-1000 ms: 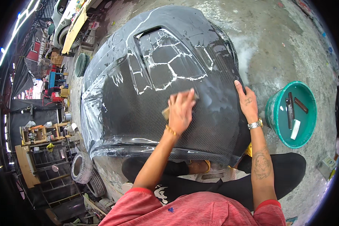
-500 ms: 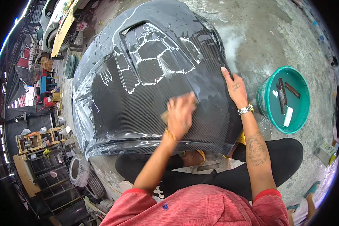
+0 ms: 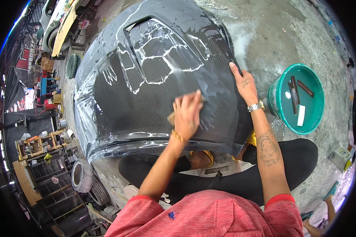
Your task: Sand the surface of a carbon fiber car hood using a sanding block and water.
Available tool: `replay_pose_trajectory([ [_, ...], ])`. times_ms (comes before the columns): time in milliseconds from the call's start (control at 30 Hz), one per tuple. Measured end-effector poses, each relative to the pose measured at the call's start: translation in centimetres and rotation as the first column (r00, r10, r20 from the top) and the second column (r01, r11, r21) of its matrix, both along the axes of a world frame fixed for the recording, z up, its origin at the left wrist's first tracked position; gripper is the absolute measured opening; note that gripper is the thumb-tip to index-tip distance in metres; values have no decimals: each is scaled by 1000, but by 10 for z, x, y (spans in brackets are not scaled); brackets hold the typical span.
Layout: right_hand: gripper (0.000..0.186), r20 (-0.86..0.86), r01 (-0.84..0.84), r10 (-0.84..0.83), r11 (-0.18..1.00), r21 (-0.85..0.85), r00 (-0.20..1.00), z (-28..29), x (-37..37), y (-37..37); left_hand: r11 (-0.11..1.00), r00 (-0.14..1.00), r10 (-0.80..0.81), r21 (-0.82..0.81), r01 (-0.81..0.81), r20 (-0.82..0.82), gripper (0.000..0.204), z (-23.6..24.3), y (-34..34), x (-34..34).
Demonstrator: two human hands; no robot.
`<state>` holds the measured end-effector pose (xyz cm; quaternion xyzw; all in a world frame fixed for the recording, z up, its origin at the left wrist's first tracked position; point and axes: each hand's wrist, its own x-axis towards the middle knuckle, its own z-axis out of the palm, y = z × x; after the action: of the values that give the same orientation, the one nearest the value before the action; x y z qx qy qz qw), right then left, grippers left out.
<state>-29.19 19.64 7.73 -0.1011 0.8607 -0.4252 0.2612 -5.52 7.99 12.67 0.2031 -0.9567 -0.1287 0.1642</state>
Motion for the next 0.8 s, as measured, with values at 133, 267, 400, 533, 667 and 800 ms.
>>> replay_pose_trajectory([
  [133,94,12,-65,64,997,51,998,7,-6,-7,972,995,-104,-209,104,12,51,10,-55,-39],
  [267,94,10,-92,93,995,-33,996,9,6,-45,969,994,91,-226,-102,-60,32,25,-161,-95],
  [400,99,1,-51,51,999,13,999,-8,-5,-25,986,999,46,-158,-49,-23,40,-4,-41,-68],
  [533,99,-29,-24,23,999,-22,999,-15,-4,-27,984,981,-178,4,178,84,45,2,-16,-54],
  [667,99,-30,-80,76,988,-135,997,7,6,-62,972,999,29,-234,-36,-33,29,31,-162,-90],
  [800,104,-38,14,-18,995,-101,999,1,13,-51,972,998,70,-223,-68,1,38,3,-95,-77],
])
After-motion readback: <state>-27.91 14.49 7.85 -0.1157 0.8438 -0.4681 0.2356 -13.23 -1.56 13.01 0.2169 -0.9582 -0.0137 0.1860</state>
